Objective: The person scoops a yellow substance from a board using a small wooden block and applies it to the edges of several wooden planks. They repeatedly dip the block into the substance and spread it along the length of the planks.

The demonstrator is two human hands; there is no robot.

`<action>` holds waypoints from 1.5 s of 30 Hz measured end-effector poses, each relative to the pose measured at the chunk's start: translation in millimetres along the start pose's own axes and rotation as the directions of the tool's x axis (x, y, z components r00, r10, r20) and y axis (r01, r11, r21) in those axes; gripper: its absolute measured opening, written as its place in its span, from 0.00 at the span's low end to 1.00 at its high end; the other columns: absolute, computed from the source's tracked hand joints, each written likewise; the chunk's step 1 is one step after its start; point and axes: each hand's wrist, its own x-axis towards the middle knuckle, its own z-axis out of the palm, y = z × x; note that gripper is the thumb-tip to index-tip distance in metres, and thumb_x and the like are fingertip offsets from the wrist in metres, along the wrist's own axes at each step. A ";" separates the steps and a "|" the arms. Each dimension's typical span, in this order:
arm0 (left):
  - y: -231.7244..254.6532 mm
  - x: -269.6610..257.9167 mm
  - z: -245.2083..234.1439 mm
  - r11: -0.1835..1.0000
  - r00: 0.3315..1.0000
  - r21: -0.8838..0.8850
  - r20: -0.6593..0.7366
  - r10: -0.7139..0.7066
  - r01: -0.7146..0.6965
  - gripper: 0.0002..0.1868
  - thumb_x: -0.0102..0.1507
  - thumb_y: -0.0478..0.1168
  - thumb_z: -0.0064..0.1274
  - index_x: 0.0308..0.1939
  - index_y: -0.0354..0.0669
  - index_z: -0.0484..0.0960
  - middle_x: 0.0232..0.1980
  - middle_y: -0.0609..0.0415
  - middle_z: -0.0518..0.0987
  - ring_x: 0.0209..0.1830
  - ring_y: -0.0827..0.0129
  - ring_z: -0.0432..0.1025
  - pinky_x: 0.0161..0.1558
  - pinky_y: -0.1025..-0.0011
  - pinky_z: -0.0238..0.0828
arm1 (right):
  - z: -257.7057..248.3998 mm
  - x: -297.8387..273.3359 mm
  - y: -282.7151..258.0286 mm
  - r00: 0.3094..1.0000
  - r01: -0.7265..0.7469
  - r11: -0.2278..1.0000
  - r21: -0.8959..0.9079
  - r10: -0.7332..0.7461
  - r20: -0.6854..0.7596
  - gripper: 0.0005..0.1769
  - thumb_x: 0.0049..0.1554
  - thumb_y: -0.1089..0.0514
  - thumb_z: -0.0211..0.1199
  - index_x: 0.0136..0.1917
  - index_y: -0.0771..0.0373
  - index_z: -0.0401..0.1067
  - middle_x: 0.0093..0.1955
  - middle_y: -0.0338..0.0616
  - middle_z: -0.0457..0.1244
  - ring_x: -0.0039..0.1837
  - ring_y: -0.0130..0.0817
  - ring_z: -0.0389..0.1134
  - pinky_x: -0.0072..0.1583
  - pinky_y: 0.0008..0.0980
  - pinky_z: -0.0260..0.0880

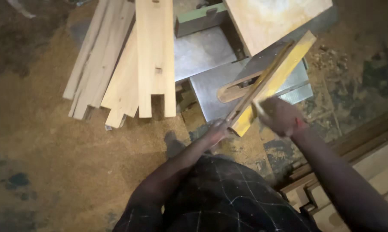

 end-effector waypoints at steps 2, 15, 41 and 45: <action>14.0 -8.8 1.4 0.965 0.994 -0.241 0.003 -0.109 0.107 0.24 0.74 0.50 0.48 0.67 0.34 0.73 0.58 0.42 0.77 0.50 0.62 0.77 0.47 0.67 0.80 | -11.7 10.6 -23.0 0.982 -0.172 0.965 0.197 0.184 -0.046 0.35 0.55 0.35 0.64 0.64 0.63 0.74 0.63 0.55 0.67 0.63 0.48 0.70 0.66 0.44 0.69; 209.5 -78.2 16.3 0.529 0.927 0.799 0.090 0.365 -0.286 0.19 0.69 0.42 0.44 0.61 0.46 0.82 0.53 0.42 0.83 0.53 0.48 0.77 0.56 0.54 0.73 | 44.0 -61.8 -67.8 0.988 -0.129 0.929 0.347 0.089 0.128 0.27 0.51 0.41 0.62 0.56 0.60 0.79 0.55 0.53 0.70 0.56 0.50 0.72 0.59 0.47 0.70; 159.5 -142.8 53.9 0.672 0.986 0.740 -0.130 0.104 0.027 0.20 0.63 0.49 0.51 0.56 0.47 0.82 0.53 0.41 0.82 0.55 0.47 0.77 0.55 0.54 0.73 | 67.7 -72.8 0.0 0.976 0.190 0.972 0.137 -0.172 -0.137 0.31 0.50 0.47 0.67 0.65 0.56 0.71 0.66 0.52 0.64 0.64 0.54 0.66 0.64 0.48 0.66; 160.6 -137.8 45.1 0.622 0.983 0.768 -0.186 -0.010 0.152 0.19 0.62 0.47 0.52 0.54 0.47 0.83 0.52 0.40 0.82 0.54 0.47 0.77 0.54 0.54 0.73 | 30.6 -56.3 -5.3 1.000 0.006 0.992 0.127 -0.004 -0.015 0.31 0.53 0.43 0.66 0.66 0.59 0.70 0.67 0.52 0.63 0.65 0.48 0.67 0.65 0.44 0.68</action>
